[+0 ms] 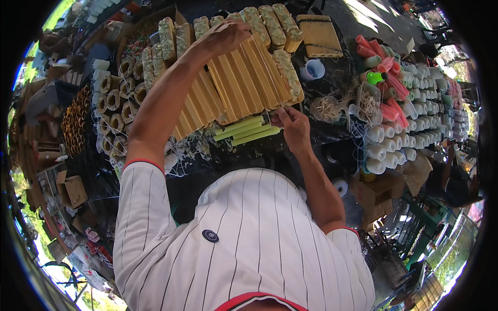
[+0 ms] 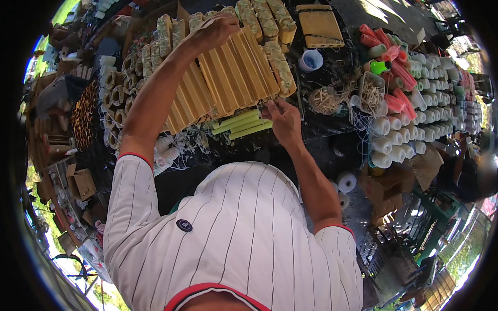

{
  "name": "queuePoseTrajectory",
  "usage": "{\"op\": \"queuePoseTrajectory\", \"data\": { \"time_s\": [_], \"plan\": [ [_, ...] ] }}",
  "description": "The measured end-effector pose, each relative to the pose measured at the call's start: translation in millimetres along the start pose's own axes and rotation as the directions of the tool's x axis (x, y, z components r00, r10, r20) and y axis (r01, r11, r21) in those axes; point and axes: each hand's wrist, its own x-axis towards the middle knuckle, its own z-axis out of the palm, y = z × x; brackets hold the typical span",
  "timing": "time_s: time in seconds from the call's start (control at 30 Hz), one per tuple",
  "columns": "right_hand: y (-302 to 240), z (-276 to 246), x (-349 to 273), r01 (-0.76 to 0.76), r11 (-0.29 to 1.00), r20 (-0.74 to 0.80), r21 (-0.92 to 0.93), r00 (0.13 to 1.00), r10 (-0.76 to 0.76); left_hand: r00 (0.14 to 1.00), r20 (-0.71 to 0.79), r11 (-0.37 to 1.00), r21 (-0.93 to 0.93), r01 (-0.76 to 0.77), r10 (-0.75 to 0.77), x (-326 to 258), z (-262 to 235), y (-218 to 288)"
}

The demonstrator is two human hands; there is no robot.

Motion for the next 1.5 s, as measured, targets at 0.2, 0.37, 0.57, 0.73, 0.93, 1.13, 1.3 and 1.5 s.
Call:
{"op": "queuePoseTrajectory", "data": {
  "time_s": [0.2, 0.37, 0.57, 0.73, 0.93, 1.13, 1.3, 1.5],
  "plan": [
    [-1, -1, 2, 0.046, 0.997, -0.072, -0.055, 0.996, -0.05, 0.99, -0.134, 0.993, -0.098, -0.063, 0.05, -1, 18, -24],
    [5, -5, 1, 0.015, 0.998, -0.091, -0.069, 0.996, -0.021, 0.996, -0.074, 0.996, -0.075, -0.046, 0.041, -3, 27, -25],
    [9, -4, -1, 0.008, 0.988, -0.088, -0.153, 0.996, -0.021, 0.997, -0.071, 0.994, -0.112, -0.003, -0.005, -2, 26, -22],
    [9, 0, 0, 0.032, 0.993, -0.073, -0.118, 0.996, -0.041, 0.998, -0.046, 0.985, -0.169, 0.032, -0.041, -4, 28, -25],
    [5, 0, -3, 0.034, 0.982, -0.063, -0.184, 0.997, -0.046, 0.995, 0.051, 0.98, -0.174, 0.092, -0.084, -1, 25, -24],
    [-14, -2, -25, 0.249, 0.326, -0.048, -0.912, 0.724, -0.688, 0.98, -0.084, 0.971, -0.171, 0.164, -0.18, -19, 20, -23],
    [-11, 4, -30, 0.409, 0.196, 0.124, -0.891, 0.636, -0.762, 0.876, 0.137, 0.809, -0.34, 0.48, -0.462, -19, 9, -24],
    [-11, 24, -13, 0.413, 0.204, 0.153, -0.888, 0.682, -0.715, 0.809, 0.217, 0.692, -0.427, 0.582, -0.547, -29, 10, -8]
  ]
}}
